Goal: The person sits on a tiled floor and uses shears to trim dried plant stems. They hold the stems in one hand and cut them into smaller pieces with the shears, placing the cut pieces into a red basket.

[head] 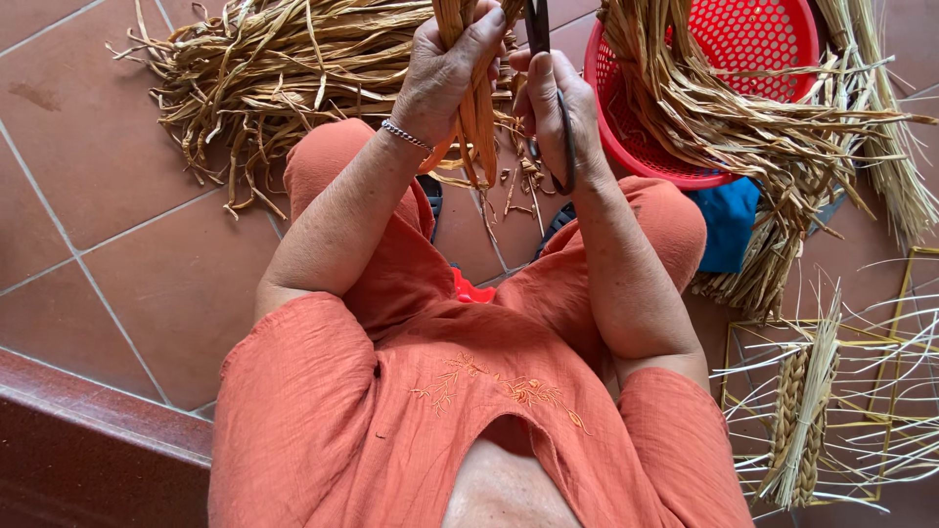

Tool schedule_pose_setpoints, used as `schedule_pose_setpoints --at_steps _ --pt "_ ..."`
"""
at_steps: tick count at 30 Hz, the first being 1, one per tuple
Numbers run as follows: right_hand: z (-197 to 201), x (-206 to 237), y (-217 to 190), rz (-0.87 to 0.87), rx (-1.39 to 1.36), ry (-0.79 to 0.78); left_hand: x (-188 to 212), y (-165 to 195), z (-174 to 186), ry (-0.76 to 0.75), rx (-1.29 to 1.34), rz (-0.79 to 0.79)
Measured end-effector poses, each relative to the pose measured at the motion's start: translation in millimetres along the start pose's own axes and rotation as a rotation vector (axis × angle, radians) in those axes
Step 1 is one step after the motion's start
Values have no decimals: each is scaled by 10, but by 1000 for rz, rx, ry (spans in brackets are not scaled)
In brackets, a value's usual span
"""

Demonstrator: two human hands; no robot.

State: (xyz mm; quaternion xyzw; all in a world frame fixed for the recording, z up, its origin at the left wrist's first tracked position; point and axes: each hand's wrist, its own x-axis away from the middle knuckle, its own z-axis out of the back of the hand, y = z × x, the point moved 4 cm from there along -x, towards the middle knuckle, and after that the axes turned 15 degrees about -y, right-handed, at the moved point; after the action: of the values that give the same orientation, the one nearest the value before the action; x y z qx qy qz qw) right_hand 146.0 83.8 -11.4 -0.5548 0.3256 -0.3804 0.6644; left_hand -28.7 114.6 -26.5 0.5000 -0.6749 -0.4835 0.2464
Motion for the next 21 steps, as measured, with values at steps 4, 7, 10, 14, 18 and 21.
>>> schedule_pose_setpoints --at_steps 4,7,10,14,18,21 --pt "-45 25 -90 -47 55 -22 -15 -16 53 7 40 8" --pt "-61 44 -175 -27 126 -20 -6 -16 80 0 7 -15" --pt "-82 28 -234 -30 290 -1 4 -17 102 34 27 -39" --pt "-94 24 -244 -65 443 21 0 7 95 13 -24 -43" --pt "-87 40 -149 -155 223 -20 30 4 80 17 -25 -21" --pt "-138 38 -99 -108 -45 -48 23 1 67 23 10 -37"
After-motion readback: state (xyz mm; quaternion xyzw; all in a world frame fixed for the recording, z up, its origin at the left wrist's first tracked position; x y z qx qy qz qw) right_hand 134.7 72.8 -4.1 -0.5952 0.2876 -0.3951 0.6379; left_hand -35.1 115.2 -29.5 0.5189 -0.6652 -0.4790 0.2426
